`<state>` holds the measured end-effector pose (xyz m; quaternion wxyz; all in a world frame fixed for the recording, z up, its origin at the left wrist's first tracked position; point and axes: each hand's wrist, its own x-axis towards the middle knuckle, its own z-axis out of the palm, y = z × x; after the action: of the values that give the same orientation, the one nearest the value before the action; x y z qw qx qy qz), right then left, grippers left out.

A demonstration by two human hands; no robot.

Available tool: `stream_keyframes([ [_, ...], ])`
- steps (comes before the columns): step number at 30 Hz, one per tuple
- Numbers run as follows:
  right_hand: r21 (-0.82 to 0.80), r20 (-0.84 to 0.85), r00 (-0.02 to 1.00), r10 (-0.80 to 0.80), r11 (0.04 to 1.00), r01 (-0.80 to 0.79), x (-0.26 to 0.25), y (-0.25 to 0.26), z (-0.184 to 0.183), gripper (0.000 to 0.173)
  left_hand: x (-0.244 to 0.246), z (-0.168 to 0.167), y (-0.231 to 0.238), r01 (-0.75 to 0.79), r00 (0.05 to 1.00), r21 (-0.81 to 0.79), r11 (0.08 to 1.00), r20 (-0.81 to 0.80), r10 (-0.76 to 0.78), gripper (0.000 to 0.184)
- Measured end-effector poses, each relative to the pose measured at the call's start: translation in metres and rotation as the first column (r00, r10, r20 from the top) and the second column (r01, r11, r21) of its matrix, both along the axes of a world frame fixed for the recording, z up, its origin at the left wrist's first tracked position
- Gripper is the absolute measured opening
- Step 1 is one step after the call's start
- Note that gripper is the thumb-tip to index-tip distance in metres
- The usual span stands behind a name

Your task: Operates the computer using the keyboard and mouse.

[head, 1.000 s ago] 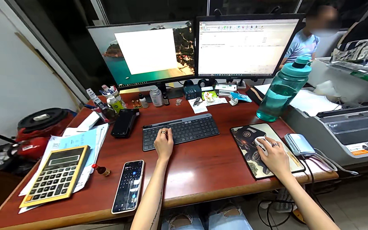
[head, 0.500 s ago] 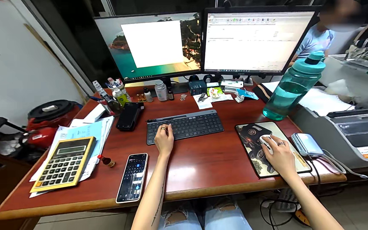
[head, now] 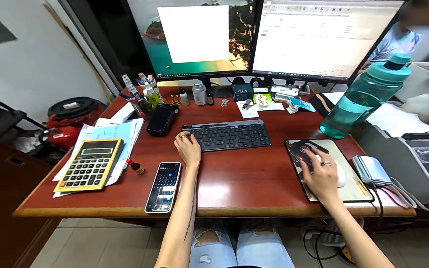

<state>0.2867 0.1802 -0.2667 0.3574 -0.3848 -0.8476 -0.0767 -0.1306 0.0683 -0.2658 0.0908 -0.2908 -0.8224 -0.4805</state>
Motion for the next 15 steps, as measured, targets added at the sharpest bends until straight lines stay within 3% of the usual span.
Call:
stream_keyframes([
  [4, -0.147, 0.072, 0.942, 0.328, 0.938, -0.315, -0.088, -0.025, 0.012, 0.039, -0.001, 0.001, 0.000, 0.025, 0.992, -0.108, 0.994, 0.127, -0.011, 0.045],
  [7, -0.225, 0.112, 0.856, 0.506, 0.852, -0.474, -0.154, -0.031, 0.014, 0.039, -0.001, 0.002, 0.002, 0.006, 0.993, -0.154, 0.988, 0.120, 0.013, 0.048],
  [11, -0.241, 0.134, 0.786, 0.604, 0.789, -0.565, -0.221, -0.029, 0.009, 0.037, 0.002, 0.009, 0.001, -0.026, 0.988, -0.123, 0.992, 0.145, 0.044, 0.045],
  [15, -0.266, 0.137, 0.779, 0.612, 0.780, -0.566, -0.256, -0.030, 0.008, 0.036, 0.014, 0.011, -0.002, 0.025, 0.988, -0.090, 0.996, 0.155, -0.011, 0.043],
])
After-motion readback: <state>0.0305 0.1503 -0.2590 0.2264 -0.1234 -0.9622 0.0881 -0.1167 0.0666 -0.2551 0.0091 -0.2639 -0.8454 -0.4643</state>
